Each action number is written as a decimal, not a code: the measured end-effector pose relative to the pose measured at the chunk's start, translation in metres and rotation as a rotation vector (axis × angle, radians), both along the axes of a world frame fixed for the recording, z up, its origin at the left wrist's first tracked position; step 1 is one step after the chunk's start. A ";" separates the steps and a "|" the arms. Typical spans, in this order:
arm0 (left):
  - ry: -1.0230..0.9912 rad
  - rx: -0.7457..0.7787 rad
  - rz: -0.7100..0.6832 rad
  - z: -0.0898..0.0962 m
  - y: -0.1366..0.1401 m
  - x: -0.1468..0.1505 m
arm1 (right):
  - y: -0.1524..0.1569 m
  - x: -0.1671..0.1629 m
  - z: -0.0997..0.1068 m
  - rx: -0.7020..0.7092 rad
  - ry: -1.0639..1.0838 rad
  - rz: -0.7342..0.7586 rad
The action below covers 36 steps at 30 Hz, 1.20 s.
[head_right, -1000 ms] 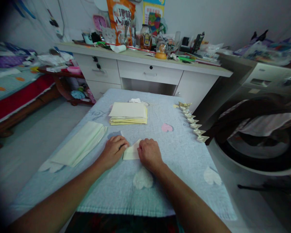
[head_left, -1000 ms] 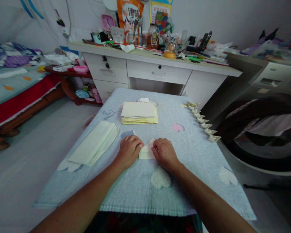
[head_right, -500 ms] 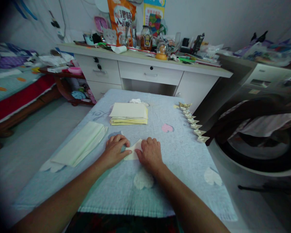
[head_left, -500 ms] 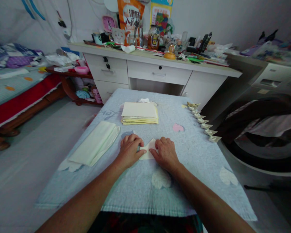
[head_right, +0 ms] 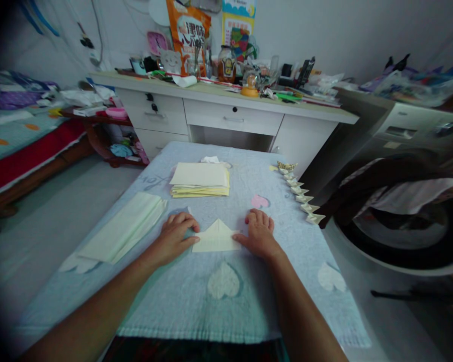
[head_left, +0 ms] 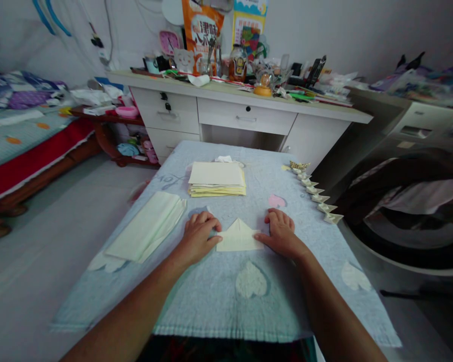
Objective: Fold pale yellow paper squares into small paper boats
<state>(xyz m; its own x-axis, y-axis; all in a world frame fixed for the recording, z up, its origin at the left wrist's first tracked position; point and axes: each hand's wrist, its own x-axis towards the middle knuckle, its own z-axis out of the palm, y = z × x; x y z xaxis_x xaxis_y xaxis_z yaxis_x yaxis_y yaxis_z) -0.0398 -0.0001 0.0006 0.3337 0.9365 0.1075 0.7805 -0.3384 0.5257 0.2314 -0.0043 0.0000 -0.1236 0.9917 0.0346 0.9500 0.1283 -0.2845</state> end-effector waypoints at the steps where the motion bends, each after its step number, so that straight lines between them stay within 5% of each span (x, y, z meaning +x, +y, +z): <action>1: -0.006 -0.002 -0.004 0.000 0.000 0.000 | 0.000 0.002 0.001 -0.020 0.011 0.008; 13: -0.065 0.092 -0.251 0.003 -0.004 0.005 | 0.003 0.007 0.010 0.007 0.200 0.132; 25: -0.145 0.153 -0.256 -0.002 -0.005 0.017 | 0.001 -0.029 0.002 0.062 0.177 0.190; 36: -0.505 -0.212 -0.055 0.000 -0.002 0.023 | -0.003 -0.036 0.015 0.170 0.555 0.241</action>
